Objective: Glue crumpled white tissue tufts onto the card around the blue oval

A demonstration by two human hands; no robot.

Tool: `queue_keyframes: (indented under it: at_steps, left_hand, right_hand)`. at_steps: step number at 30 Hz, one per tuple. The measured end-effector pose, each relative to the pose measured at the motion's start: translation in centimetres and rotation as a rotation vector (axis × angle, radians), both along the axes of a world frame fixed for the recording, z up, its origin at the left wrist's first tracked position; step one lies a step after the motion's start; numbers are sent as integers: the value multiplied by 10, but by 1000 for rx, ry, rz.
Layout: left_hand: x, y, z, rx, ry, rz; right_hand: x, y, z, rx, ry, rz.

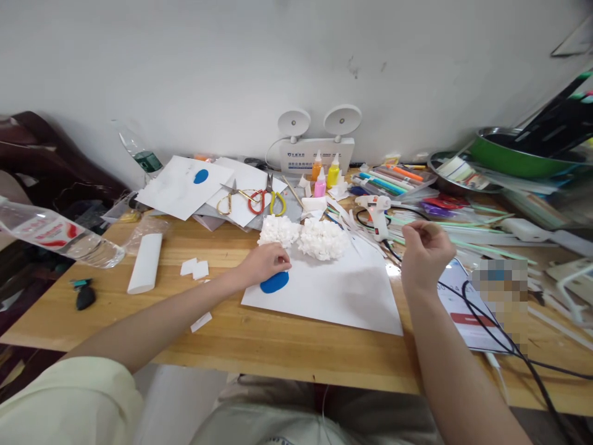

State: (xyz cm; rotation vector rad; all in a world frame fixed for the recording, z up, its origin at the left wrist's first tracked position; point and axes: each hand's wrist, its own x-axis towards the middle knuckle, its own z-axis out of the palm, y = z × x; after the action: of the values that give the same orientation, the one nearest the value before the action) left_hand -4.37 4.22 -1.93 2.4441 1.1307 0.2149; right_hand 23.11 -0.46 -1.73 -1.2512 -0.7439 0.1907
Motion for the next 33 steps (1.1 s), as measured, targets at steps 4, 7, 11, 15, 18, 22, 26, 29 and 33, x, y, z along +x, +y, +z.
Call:
queue_keyframes:
  at_steps: [4, 7, 11, 15, 18, 22, 26, 29, 33]
  left_hand:
    - [-1, 1, -1, -4, -8, -7]
    - [0, 0, -3, 9, -17, 15]
    - [1, -2, -6, 28, -24, 42]
    - [2, -4, -6, 37, -27, 66]
    - [4, -8, -6, 58, -27, 101]
    - [8, -11, -7, 88, -23, 135]
    - [9, -12, -8, 85, -21, 143]
    - [9, -11, -7, 73, -22, 143]
    - [9, -11, -6, 53, -32, 144]
  right_hand:
    - [1, -1, -1, 0, -5, -14]
    - [1, -1, -2, -9, -13, -14]
    - [2, 0, -3, -21, -22, -19]
    - [2, 1, -4, -31, -22, -31]
    - [2, 1, -5, -24, -16, -26]
    - [3, 1, -6, -10, -9, -15]
    - [5, 1, -7, 1, -15, -8]
    - [5, 1, -6, 4, -16, -5]
    - [5, 0, -5, 4, 5, 12]
